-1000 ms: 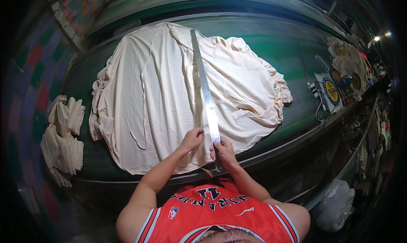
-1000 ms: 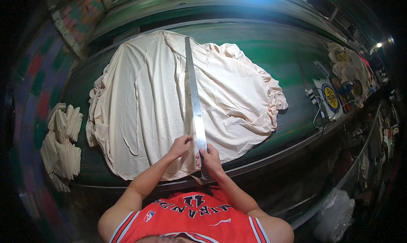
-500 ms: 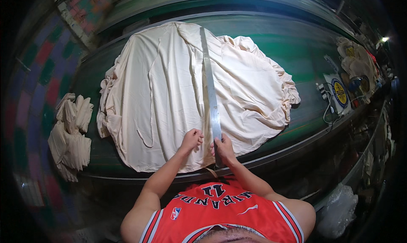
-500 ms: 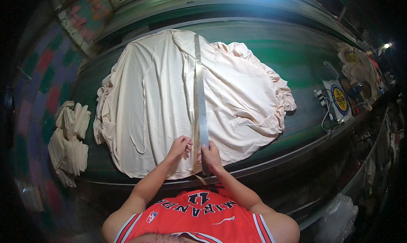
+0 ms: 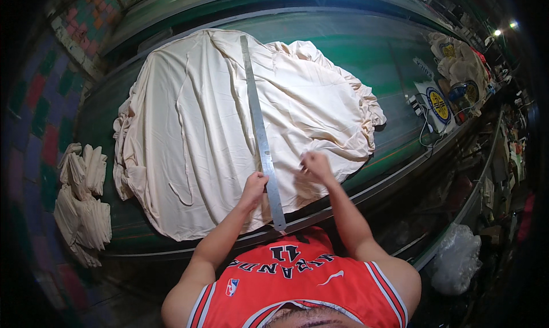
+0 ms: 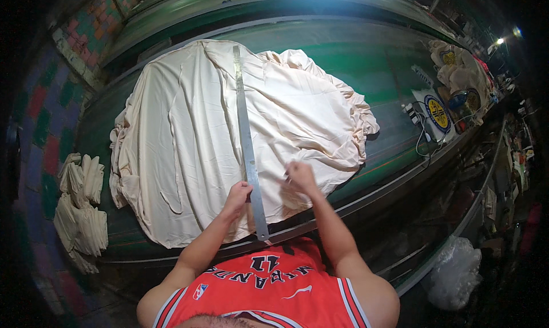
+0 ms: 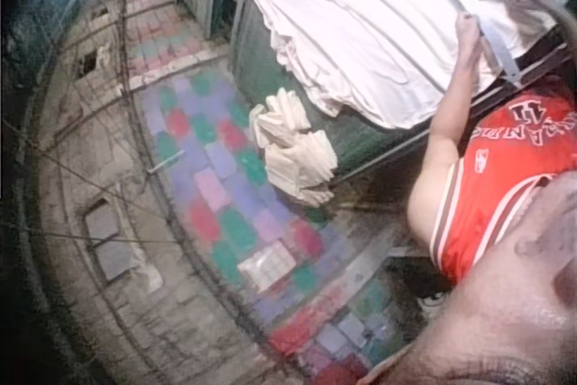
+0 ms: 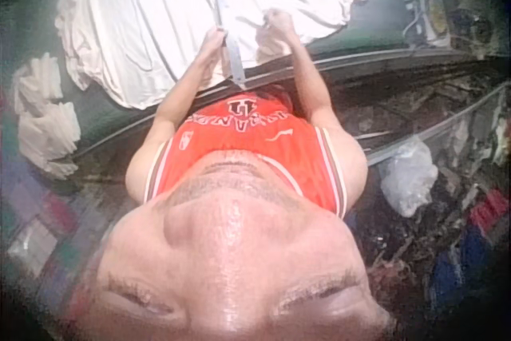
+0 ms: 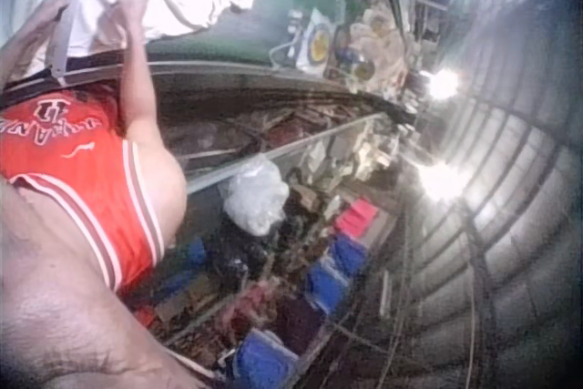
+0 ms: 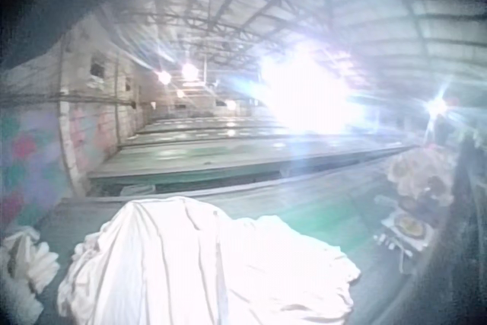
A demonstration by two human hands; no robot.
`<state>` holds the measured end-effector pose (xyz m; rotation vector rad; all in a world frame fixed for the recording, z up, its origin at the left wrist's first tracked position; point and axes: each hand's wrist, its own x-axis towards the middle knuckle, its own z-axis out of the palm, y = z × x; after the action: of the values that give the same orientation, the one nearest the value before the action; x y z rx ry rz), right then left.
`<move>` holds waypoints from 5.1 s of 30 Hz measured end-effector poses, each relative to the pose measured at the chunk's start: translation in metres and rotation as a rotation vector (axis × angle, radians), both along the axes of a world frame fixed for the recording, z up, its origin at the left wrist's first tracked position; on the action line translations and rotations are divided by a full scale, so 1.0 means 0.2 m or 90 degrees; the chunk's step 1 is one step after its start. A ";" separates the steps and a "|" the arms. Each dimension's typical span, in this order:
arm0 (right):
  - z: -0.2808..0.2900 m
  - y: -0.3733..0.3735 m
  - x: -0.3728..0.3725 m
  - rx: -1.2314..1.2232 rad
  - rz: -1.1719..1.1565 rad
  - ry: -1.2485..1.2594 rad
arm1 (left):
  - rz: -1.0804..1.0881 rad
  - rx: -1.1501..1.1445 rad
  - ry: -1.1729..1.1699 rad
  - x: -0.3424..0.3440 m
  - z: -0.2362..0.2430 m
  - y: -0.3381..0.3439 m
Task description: The person uses a long metal ruler to measure and cut a large piece of light-colored fabric on a green worktable. They smooth the fabric, align the ruler, and make a straight cut. Afterwards, they place a circular logo sticker on the fabric and smooth it down.
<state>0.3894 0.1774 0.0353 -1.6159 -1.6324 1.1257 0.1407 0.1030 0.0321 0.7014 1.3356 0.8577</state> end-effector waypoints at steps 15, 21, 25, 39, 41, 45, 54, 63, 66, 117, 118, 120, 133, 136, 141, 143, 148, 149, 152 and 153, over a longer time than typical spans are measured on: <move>-0.13 1.71 0.83 0.304 -0.148 -0.284 | 0.225 -0.039 -0.012 0.44 0.08 0.11; 0.04 1.58 0.79 0.196 0.067 -0.267 | 0.264 -0.040 -0.006 0.70 0.07 0.16; 0.10 1.45 0.69 0.073 0.614 -0.359 | 0.302 -0.059 0.008 0.76 0.08 0.16; -0.15 1.76 0.66 0.168 0.086 -0.350 | 0.307 -0.103 0.059 0.79 0.19 0.06; -0.11 1.81 0.63 0.205 0.018 -0.246 | 0.319 -0.082 0.068 0.77 0.20 0.04; 0.05 1.91 0.62 0.290 -0.135 -0.095 | 0.325 -0.070 0.077 0.72 0.23 -0.06; 0.27 1.79 0.47 0.315 -0.115 0.033 | 0.299 -0.083 0.139 0.59 0.28 -0.38; 0.12 1.25 0.25 0.270 0.404 -0.145 | 0.290 -0.059 0.122 0.58 0.21 -0.33; 0.08 1.19 0.24 0.253 0.445 -0.206 | 0.300 -0.016 0.100 0.58 0.18 -0.22; -0.05 0.63 0.59 0.281 0.233 -0.398 | 0.216 0.030 0.068 0.48 0.08 0.67; -0.06 0.56 0.60 0.259 0.228 -0.404 | 0.218 0.036 0.067 0.49 0.10 0.59; -0.07 0.49 0.63 0.211 0.230 -0.446 | 0.221 0.026 0.070 0.51 0.12 0.44; 0.11 0.74 0.99 0.095 0.100 -0.628 | 0.207 0.010 0.073 0.50 0.21 -0.19; 0.10 0.57 0.81 0.250 0.326 -0.424 | 0.212 0.024 0.095 0.50 0.19 -0.25; 0.02 0.18 0.63 0.197 0.527 -0.277 | 0.201 0.031 0.088 0.48 0.16 -0.31; 0.01 0.11 0.62 0.152 0.547 -0.309 | 0.206 0.034 0.064 0.48 0.15 -0.32; 0.01 0.02 0.62 0.328 0.415 -0.374 | 0.188 0.035 0.059 0.48 0.12 -0.33; 0.01 0.03 0.62 0.441 0.362 -0.356 | 0.187 0.032 0.054 0.48 0.11 -0.34; -0.02 0.06 0.60 0.425 0.389 -0.473 | 0.179 0.034 0.064 0.49 0.10 -0.35; -0.04 0.06 0.60 0.398 0.408 -0.515 | 0.178 0.043 0.061 0.49 0.11 -0.36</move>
<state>0.5101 0.1887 0.0274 -1.1834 -2.7896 0.0714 0.2385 0.0307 0.0537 0.6230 1.5202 1.1085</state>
